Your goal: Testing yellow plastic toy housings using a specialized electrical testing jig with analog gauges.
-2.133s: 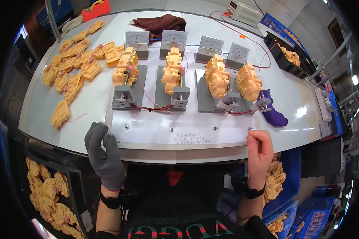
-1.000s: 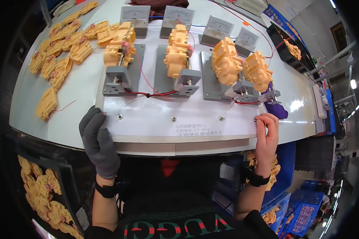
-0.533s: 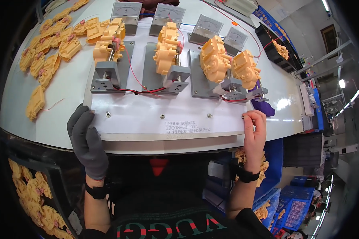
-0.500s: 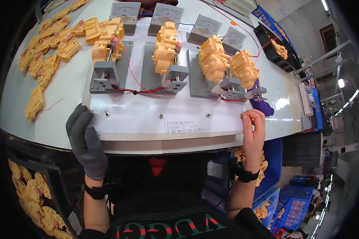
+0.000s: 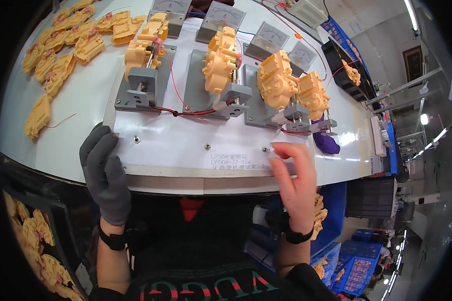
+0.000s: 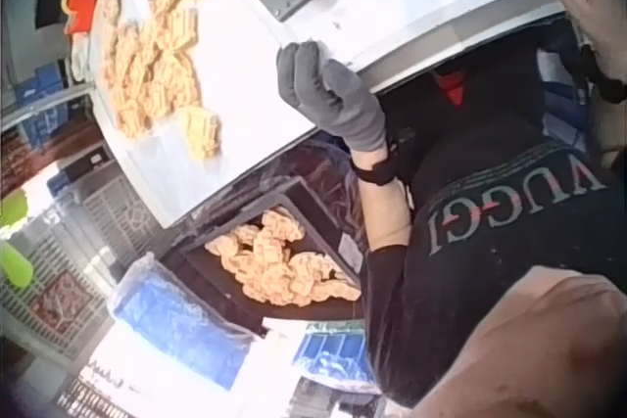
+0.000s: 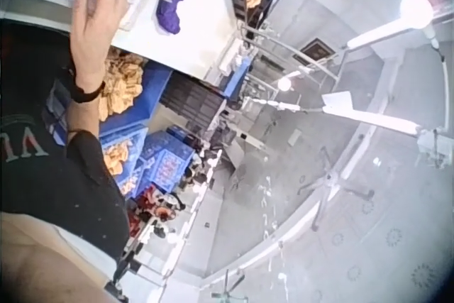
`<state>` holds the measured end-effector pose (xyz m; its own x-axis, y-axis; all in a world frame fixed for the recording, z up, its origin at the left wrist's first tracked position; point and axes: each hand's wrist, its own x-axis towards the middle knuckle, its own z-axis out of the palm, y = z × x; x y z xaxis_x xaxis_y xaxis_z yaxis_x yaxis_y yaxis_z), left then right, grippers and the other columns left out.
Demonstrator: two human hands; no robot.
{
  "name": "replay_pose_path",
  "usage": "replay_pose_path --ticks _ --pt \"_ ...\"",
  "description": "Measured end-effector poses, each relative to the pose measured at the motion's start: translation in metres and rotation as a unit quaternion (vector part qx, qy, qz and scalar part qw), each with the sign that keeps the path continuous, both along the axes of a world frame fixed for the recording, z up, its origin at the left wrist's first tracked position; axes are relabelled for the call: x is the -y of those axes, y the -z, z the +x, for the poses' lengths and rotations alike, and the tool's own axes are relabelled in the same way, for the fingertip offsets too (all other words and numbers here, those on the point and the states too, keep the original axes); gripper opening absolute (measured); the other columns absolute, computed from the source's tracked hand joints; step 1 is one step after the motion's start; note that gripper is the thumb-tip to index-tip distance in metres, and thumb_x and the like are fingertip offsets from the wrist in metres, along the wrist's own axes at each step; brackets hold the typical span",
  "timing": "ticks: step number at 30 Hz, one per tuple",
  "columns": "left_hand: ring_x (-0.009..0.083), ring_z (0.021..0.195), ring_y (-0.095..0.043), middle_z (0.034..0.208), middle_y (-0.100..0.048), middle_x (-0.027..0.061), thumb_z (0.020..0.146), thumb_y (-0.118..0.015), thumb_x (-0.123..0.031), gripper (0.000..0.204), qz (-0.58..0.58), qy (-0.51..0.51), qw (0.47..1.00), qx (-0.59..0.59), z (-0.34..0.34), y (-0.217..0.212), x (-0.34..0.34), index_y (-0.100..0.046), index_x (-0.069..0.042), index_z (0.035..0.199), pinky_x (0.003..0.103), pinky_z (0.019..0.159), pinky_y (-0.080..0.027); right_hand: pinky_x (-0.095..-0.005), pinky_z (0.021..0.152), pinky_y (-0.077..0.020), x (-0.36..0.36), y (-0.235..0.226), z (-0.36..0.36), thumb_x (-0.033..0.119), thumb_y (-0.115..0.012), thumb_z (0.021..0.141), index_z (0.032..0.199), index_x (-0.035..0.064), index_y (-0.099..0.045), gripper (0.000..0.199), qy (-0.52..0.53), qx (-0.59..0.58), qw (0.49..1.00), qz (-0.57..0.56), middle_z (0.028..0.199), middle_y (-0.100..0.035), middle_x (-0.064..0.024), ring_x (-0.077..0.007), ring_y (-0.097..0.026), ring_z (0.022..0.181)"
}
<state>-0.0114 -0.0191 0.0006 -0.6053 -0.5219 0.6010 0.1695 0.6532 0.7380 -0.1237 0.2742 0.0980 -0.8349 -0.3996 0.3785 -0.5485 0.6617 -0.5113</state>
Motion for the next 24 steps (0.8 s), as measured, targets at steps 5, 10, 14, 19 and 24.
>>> replay_pose_path --ticks 5,10,14,19,24 --pt "0.0319 0.121 -0.053 0.126 -0.057 0.018 0.09 -0.048 -0.008 0.031 -0.002 0.007 1.0 0.001 0.002 0.0 -0.001 -0.062 0.0 0.116 0.042 0.105 -0.041 -0.035 0.082 -0.0429 0.007 0.011 -0.009 0.009 -0.068 0.089 0.098 0.005 -0.067 0.01 -0.001 0.044 0.999 0.018 0.091 -0.062 -0.0074 -0.0257 -0.056 0.089" --pt "0.0326 0.121 -0.053 0.125 -0.057 0.0183 0.09 -0.05 -0.013 0.031 0.001 0.016 1.0 0.006 0.002 -0.003 0.0 -0.062 0.0 0.115 0.043 0.104 -0.042 -0.0343 0.08 -0.0436 0.009 0.009 -0.007 0.009 -0.068 0.09 0.096 0.0043 -0.067 0.008 0.019 0.04 0.999 0.011 0.09 -0.062 -0.0077 -0.026 -0.056 0.086" --pt "0.033 0.12 -0.053 0.125 -0.057 0.0184 0.09 -0.05 -0.013 0.031 -0.003 0.014 1.0 0.013 0.003 -0.003 0.002 -0.063 0.001 0.114 0.043 0.103 -0.041 -0.0335 0.078 -0.0447 0.013 0.012 -0.008 0.008 -0.068 0.09 0.095 0.0037 -0.066 0.006 0.031 0.035 0.999 0.005 0.089 -0.062 -0.0082 -0.0257 -0.056 0.086" --pt "0.0329 0.12 -0.053 0.124 -0.057 0.018 0.09 -0.052 -0.013 0.03 0.003 0.021 1.0 0.006 0.002 -0.005 0.003 -0.063 0.001 0.114 0.043 0.104 -0.041 -0.0314 0.079 -0.0463 0.015 0.013 -0.007 0.006 -0.067 0.09 0.097 0.0019 -0.065 0.009 0.04 0.051 0.997 -0.033 0.093 -0.061 -0.0095 -0.023 -0.057 0.087" --pt "0.0332 0.12 -0.053 0.123 -0.057 0.0171 0.088 -0.055 -0.008 0.028 0.004 0.046 0.999 -0.013 -0.002 -0.011 0.0 -0.064 -0.001 0.113 0.042 0.103 -0.042 -0.0323 0.084 -0.0458 0.034 0.0 0.01 0.005 -0.07 0.087 0.101 0.0037 -0.065 0.015 0.002 -0.034 0.996 -0.077 0.096 -0.06 -0.0094 -0.0216 -0.057 0.09"
